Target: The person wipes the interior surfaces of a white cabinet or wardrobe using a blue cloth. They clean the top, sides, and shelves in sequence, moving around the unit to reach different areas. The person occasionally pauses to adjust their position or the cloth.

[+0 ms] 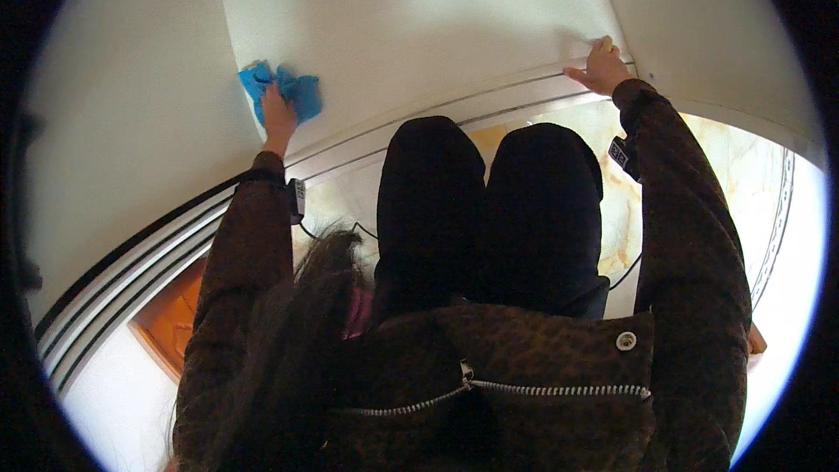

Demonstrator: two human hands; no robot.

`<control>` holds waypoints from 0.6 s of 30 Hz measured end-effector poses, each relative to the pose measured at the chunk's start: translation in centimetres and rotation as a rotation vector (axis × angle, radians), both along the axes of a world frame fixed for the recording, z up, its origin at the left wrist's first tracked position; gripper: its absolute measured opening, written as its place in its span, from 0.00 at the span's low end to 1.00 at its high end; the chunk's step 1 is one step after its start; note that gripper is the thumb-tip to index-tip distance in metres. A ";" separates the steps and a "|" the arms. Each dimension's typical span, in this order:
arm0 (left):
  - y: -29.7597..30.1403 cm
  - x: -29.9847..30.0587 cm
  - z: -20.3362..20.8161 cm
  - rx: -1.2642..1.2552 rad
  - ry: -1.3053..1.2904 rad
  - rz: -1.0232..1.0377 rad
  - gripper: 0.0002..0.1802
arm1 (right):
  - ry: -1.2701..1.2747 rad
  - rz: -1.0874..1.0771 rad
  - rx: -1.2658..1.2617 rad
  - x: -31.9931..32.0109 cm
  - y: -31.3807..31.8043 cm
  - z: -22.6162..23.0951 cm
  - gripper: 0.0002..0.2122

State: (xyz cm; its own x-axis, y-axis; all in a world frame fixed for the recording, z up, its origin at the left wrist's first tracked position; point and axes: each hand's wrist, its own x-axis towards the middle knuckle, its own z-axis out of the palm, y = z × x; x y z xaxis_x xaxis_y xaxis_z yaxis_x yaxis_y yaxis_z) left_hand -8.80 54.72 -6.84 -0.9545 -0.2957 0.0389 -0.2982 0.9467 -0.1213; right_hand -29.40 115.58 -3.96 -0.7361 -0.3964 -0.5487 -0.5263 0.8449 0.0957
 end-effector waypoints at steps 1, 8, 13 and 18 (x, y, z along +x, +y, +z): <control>0.7 -0.1 0.5 0.012 0.027 -0.009 0.30 | -0.061 0.063 0.076 -0.7 -0.4 0.1 0.41; 18.3 -7.6 3.5 0.357 0.060 -0.517 0.35 | 0.031 0.195 -0.277 -1.9 -6.5 3.8 0.28; 23.2 -8.0 7.1 0.476 0.103 -0.621 0.39 | 0.030 0.423 -0.738 2.2 -12.7 7.8 0.31; 22.3 -3.9 9.1 0.415 0.140 -0.253 0.37 | 0.046 0.633 -1.129 8.1 -18.5 9.2 0.34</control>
State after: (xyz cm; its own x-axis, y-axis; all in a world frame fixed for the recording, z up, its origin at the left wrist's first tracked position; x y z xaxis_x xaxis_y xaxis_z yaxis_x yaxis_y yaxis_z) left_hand -12.71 77.02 2.30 -0.9923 -0.0738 0.0995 -0.0402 0.9516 0.3048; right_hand -21.27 97.13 5.24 -0.2607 -0.9049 0.3364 -0.8772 0.0765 -0.4741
